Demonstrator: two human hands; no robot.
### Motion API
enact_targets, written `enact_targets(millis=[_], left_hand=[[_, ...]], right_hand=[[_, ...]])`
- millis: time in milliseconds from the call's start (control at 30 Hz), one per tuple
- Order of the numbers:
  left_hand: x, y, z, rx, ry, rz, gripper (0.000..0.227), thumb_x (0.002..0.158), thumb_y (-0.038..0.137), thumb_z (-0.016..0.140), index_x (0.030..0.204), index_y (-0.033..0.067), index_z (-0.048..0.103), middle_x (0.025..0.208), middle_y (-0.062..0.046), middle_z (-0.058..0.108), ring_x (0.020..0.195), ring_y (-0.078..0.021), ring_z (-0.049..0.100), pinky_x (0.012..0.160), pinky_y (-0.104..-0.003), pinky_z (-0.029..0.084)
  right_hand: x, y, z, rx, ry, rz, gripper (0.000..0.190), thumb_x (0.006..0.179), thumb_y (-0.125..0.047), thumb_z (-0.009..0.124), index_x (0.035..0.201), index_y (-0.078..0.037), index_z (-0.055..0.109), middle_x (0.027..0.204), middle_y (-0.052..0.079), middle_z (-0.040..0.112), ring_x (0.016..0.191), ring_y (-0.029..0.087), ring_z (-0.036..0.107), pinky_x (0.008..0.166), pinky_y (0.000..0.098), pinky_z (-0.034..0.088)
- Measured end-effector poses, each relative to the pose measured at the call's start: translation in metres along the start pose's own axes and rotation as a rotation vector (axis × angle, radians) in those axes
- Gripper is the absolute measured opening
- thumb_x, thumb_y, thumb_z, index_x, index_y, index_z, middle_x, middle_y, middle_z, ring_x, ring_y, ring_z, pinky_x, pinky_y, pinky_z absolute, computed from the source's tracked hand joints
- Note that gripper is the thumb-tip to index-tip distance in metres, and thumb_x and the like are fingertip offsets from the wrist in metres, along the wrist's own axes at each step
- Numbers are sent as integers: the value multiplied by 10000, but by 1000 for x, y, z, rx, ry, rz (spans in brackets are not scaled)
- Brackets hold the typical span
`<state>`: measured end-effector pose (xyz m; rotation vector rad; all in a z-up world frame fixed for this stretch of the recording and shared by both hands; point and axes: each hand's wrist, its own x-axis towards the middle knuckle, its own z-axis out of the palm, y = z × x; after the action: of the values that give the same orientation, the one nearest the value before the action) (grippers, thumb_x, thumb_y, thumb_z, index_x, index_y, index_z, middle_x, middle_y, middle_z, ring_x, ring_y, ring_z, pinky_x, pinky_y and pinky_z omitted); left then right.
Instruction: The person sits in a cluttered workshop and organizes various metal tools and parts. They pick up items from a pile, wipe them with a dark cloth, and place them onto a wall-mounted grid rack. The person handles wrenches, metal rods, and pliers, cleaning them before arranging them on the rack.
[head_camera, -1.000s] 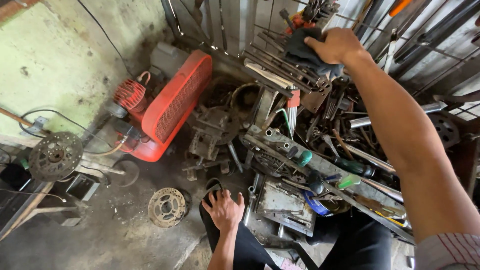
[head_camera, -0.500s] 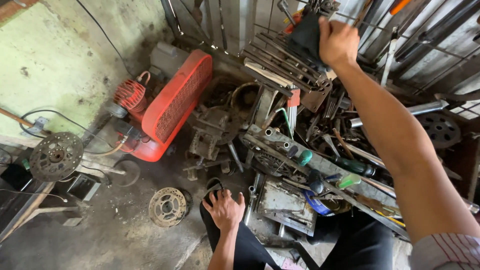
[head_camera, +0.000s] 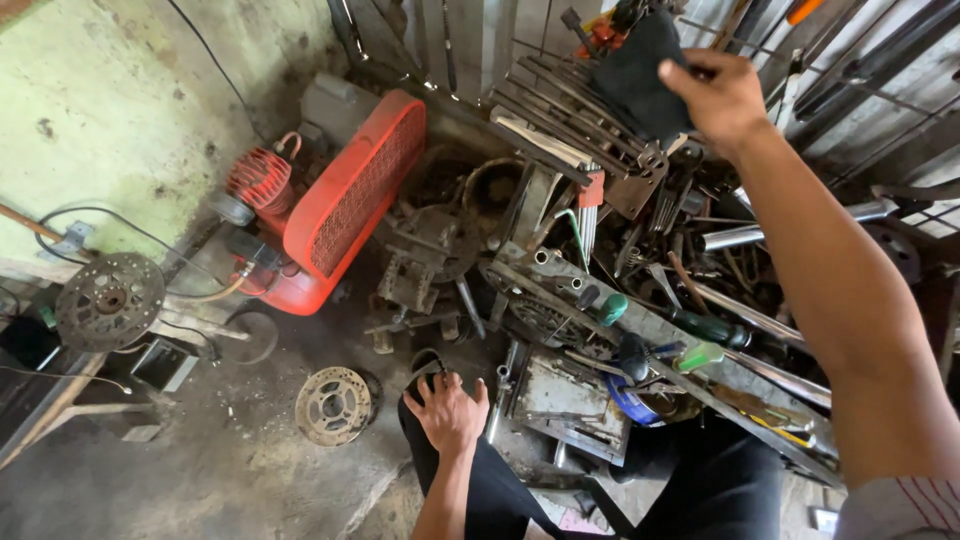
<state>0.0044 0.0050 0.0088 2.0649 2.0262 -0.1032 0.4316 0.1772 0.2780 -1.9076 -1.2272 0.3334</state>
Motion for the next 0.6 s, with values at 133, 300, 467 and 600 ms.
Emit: enact_targets(millis=[133, 300, 467, 600], left_hand=[[-3, 2, -5, 28, -28, 4, 551, 924, 592, 541, 1189, 142, 717, 1305, -67, 668, 1393, -324, 442, 1193, -634, 186], [0, 3, -4, 31, -72, -9, 559, 928, 599, 526, 1209, 152, 707, 1308, -65, 662, 1399, -321, 432, 1184, -633, 185], [1, 2, 3, 33, -40, -10, 557, 912, 592, 540, 1208, 153, 713, 1320, -55, 659, 1403, -328, 429, 1188, -634, 182], [-1, 4, -3, 30, -53, -7, 553, 934, 588, 529, 1209, 147, 719, 1307, -52, 672, 1407, -333, 434, 1193, -635, 193]], right_hand=[[-19, 8, -9, 128, -99, 88, 371, 945, -253, 778, 1293, -138, 717, 1155, 88, 756, 912, 140, 762, 829, 290, 609], [1, 47, -2, 179, -68, -149, 260, 986, -158, 828, 1233, -92, 778, 1105, 77, 782, 892, 112, 723, 836, 295, 625], [15, 67, -9, -71, 106, -353, 287, 918, -177, 913, 1170, -79, 818, 1081, 96, 793, 860, 150, 735, 805, 313, 617], [7, 60, -18, -279, 221, -674, 237, 935, -136, 921, 1127, -39, 824, 1105, 139, 789, 951, 220, 754, 872, 354, 616]])
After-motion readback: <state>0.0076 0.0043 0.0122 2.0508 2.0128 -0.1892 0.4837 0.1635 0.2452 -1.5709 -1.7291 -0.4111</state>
